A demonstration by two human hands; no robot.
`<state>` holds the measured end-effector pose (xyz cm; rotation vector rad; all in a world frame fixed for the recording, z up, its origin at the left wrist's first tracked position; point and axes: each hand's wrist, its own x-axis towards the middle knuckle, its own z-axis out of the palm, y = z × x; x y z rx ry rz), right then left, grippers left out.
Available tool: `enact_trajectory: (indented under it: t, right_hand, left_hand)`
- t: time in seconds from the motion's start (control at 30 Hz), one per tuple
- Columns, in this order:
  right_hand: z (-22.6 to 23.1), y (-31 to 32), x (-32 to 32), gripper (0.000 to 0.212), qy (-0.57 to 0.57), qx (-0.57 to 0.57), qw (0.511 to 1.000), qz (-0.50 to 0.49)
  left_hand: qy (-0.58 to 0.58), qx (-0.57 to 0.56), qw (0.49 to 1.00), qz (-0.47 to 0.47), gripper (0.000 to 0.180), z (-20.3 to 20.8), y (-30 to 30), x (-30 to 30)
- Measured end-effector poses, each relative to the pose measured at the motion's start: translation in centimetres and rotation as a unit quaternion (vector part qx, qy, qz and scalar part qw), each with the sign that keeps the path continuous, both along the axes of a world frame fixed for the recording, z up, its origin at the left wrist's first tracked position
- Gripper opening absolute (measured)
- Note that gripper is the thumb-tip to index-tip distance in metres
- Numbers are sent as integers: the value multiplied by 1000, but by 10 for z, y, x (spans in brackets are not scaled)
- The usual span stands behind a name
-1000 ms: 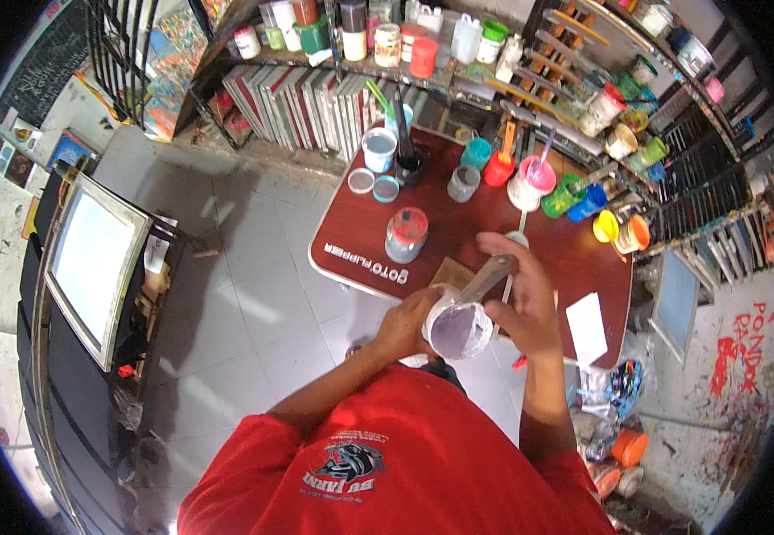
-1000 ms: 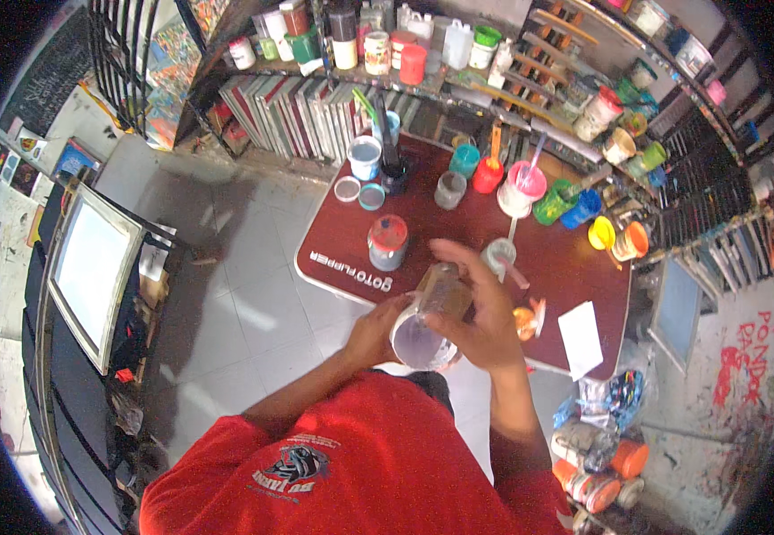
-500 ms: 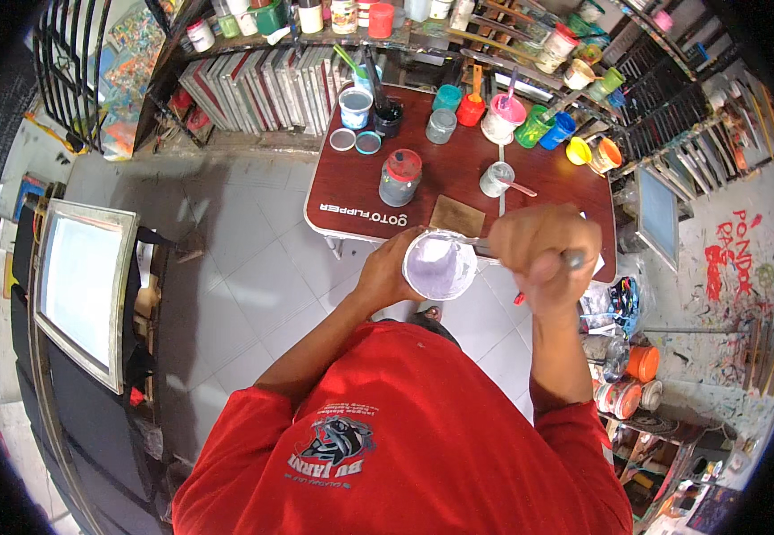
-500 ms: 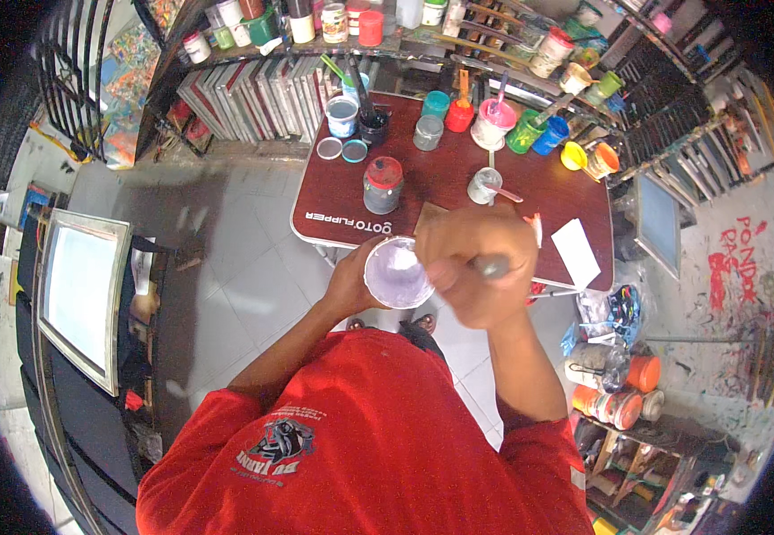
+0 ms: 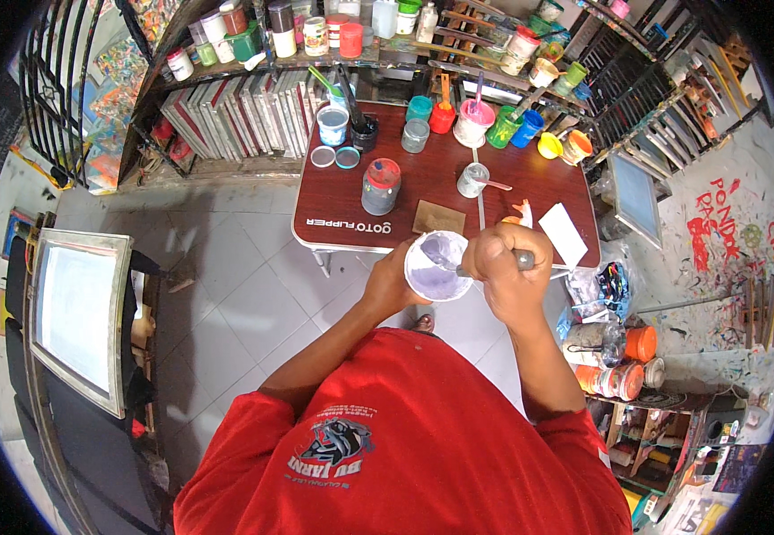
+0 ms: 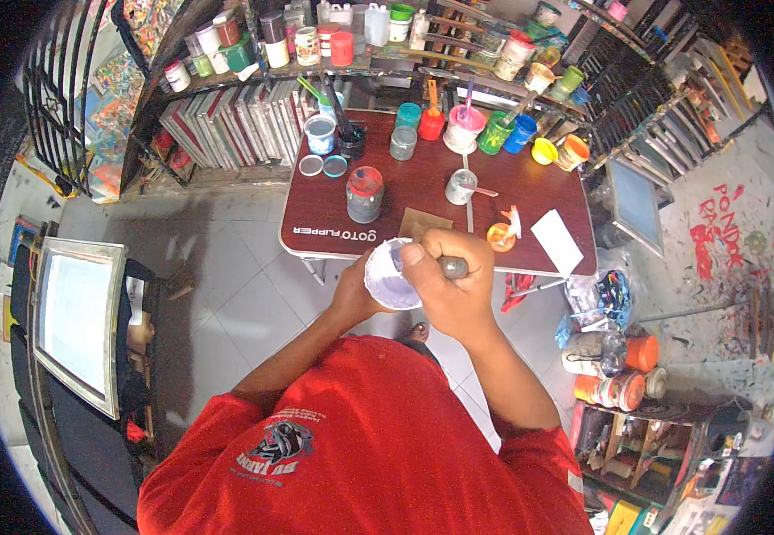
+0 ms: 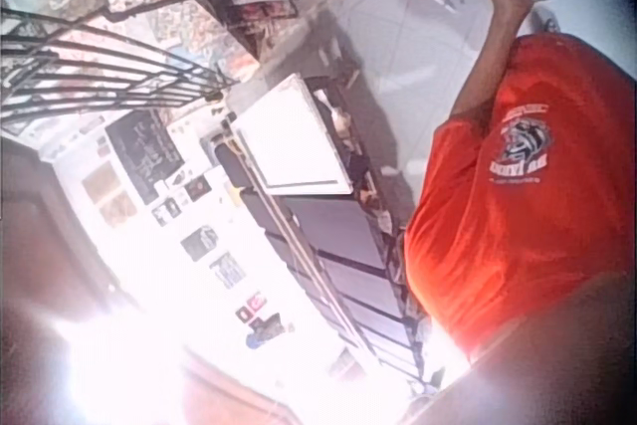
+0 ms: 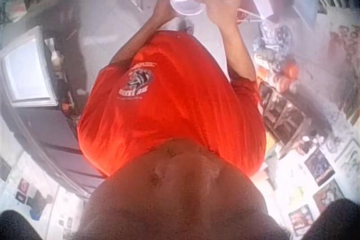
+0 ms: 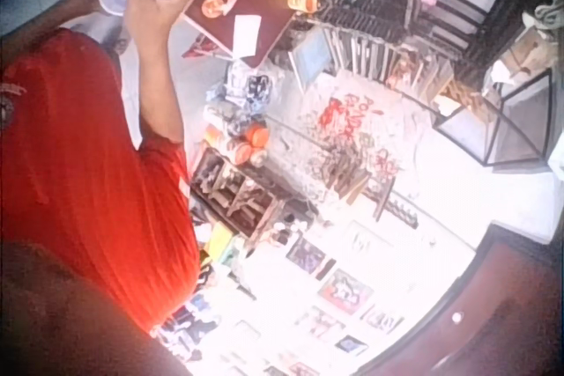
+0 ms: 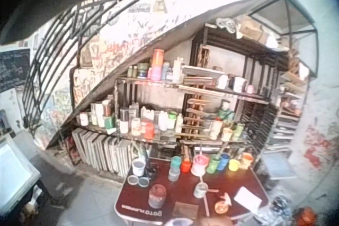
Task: The person positions a black garment on a printing board, retrieves a paper design from a bin, aligns it on the garment, and then mixes white ink in a container at a separate station before lifting a silkscreen frame.
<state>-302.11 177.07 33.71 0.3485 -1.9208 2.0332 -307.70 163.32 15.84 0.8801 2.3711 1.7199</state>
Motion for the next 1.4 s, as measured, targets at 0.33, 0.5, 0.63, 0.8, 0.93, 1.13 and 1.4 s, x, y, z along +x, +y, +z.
enact_trajectory:
  t: [0.33,0.5,0.63,0.8,0.93,1.13,1.4]
  right_hand:
    - [21,-1,16,41,155,-59,985,39]
    - [25,-10,20,42,228,8,973,46]
    - [8,0,14,41,133,33,988,64]
    - [-2,2,6,40,54,31,989,134]
    - [-25,10,9,35,-50,64,988,130]
    - [-40,23,9,38,35,109,991,63]
    - [-36,33,-5,44,-64,-300,952,13]
  left_hand:
    - [99,-47,994,10,102,6,-3,-2]
    - [91,48,994,-31,103,2,-5,-1]
    - [-19,43,997,-65,103,5,-11,8]
    - [-64,104,987,-101,99,-44,-7,7]
    - [-68,127,982,-121,100,-52,-4,13]
    - [-132,77,982,-113,93,-26,-3,23]
    - [-43,37,998,-23,88,-13,-8,19]
